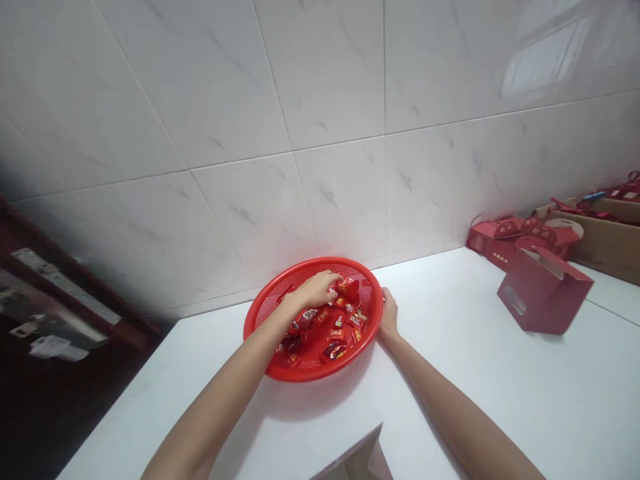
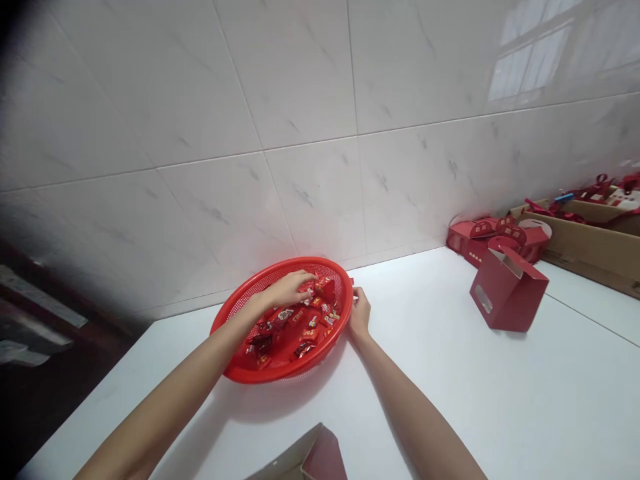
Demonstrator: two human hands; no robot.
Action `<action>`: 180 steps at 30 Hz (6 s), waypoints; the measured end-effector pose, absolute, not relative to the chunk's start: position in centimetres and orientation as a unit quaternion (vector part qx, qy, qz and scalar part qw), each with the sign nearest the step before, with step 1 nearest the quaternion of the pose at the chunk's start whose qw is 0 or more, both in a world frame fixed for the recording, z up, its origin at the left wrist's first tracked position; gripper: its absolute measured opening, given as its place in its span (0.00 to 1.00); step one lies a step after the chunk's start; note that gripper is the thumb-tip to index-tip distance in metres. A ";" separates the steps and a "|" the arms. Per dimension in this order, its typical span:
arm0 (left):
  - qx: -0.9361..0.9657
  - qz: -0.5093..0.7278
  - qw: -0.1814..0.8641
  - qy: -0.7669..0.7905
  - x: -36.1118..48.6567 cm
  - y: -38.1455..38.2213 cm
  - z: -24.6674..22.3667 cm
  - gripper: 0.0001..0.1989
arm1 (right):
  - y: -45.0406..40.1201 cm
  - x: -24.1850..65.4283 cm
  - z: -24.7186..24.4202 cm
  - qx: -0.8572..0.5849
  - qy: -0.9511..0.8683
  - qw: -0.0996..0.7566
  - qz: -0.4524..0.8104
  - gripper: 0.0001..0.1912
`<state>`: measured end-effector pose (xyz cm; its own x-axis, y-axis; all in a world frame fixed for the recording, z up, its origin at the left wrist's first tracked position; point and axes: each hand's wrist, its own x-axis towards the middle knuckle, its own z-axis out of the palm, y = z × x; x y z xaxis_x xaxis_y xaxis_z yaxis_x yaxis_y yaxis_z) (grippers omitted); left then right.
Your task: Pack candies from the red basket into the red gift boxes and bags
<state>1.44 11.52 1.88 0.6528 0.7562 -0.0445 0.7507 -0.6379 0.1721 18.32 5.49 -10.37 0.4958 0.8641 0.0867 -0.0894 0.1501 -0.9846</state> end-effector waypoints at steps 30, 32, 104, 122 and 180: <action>0.842 0.190 0.164 0.477 -0.6 14.6 2.4 0.22 | 5.5 18.8 -11.1 -0.532 -0.385 0.660 0.364 0.09; 0.852 0.219 0.176 0.442 -0.8 14.4 2.6 0.21 | 5.8 18.9 -11.1 -0.521 -0.351 0.679 0.380 0.09; 0.813 -0.252 0.105 0.515 -4.9 5.7 2.1 0.18 | 8.9 17.2 -1.6 -0.409 -0.340 0.654 0.538 0.15; 0.898 -0.018 0.127 0.421 2.7 10.9 -0.2 0.09 | 9.1 17.3 -1.7 -0.404 -0.332 0.668 0.529 0.17; 0.681 0.382 0.472 0.409 -4.1 13.0 1.6 0.24 | 9.1 16.7 -2.4 -0.382 -0.399 0.629 0.547 0.18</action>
